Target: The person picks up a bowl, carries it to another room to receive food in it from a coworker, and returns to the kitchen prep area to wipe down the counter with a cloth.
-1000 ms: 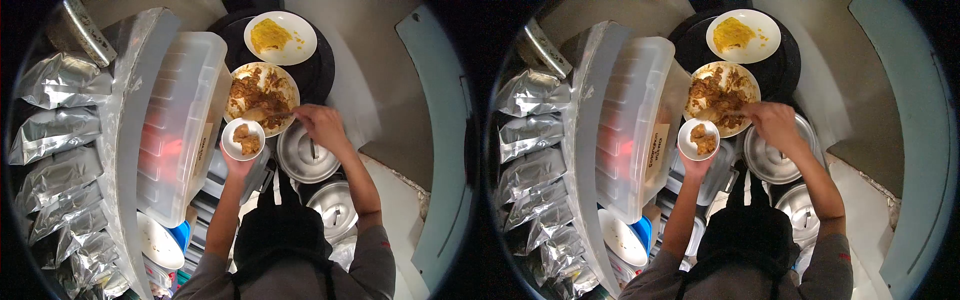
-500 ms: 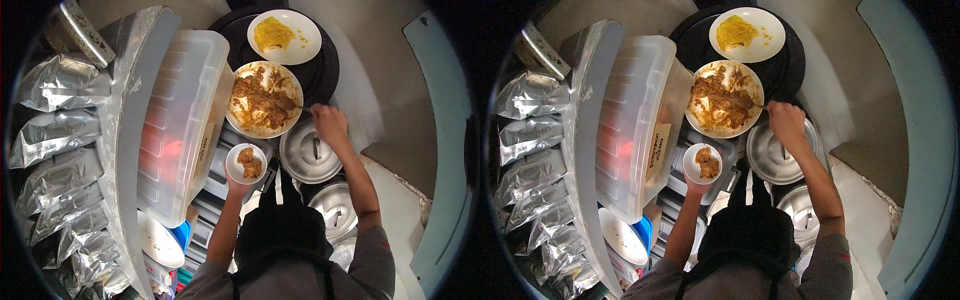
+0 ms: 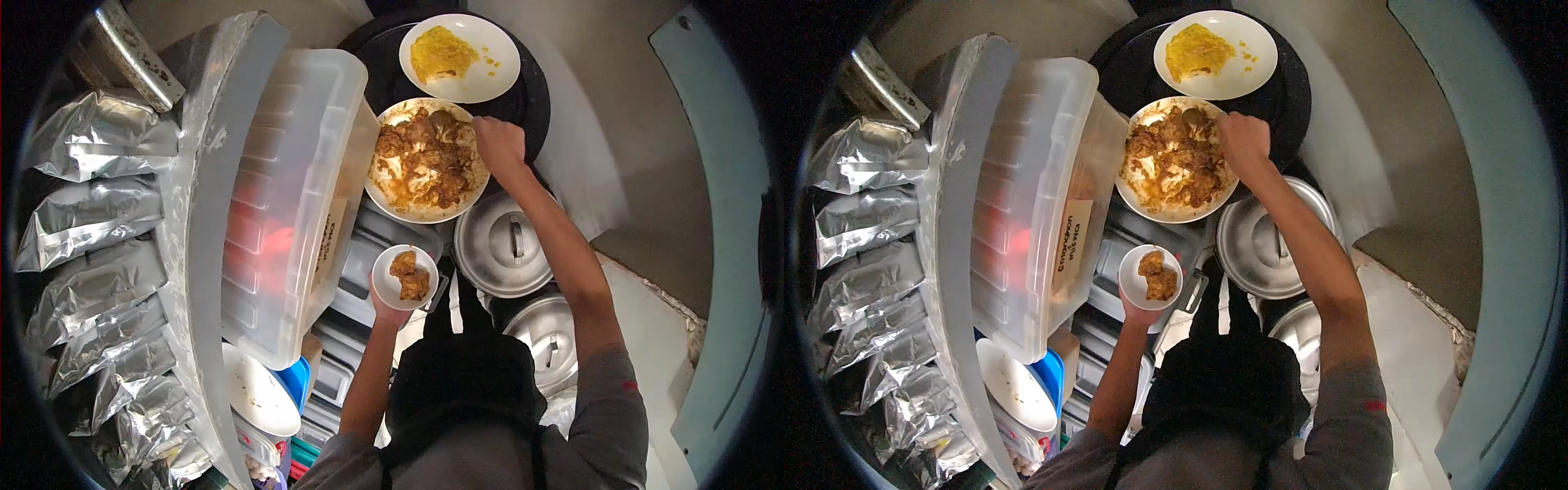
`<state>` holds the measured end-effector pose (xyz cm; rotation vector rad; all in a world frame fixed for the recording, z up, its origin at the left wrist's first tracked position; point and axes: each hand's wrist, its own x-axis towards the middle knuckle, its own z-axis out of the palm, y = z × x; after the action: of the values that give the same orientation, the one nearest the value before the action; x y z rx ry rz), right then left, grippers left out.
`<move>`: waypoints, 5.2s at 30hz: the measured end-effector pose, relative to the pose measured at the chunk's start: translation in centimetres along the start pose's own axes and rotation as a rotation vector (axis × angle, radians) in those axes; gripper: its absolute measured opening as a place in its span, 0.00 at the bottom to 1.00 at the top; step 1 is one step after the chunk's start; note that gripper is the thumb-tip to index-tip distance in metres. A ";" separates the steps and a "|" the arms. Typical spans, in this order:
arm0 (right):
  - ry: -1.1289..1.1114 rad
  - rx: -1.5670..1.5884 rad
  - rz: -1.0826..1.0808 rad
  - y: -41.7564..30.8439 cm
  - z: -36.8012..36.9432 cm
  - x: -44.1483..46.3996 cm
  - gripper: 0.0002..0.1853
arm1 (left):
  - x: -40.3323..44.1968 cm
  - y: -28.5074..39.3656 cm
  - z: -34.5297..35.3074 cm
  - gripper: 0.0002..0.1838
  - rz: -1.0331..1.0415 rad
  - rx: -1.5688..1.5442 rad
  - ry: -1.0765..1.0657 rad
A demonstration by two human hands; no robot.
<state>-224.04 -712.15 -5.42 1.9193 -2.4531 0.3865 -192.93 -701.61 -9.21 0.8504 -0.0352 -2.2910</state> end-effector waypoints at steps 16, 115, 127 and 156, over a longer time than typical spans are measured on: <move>-0.063 0.128 -0.117 2.2 1.0 2.0 0.05 | -0.4 0.6 0.8 0.35 -0.006 -0.025 -0.018; -0.263 0.667 0.181 0.6 3.3 -8.5 0.13 | 1.4 2.8 0.6 0.29 0.152 -0.040 -0.034; 0.032 0.217 -0.474 -5.5 -9.5 -12.6 0.16 | 2.6 2.0 3.3 0.34 0.185 -0.044 -0.057; -0.083 0.124 0.005 -6.8 2.6 -9.7 0.09 | 0.4 1.5 2.1 0.32 0.074 -0.113 -0.197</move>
<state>-214.71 -704.86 -8.10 2.0161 -2.5420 0.4800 -193.53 -703.40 -7.45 0.5556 -0.0241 -2.2754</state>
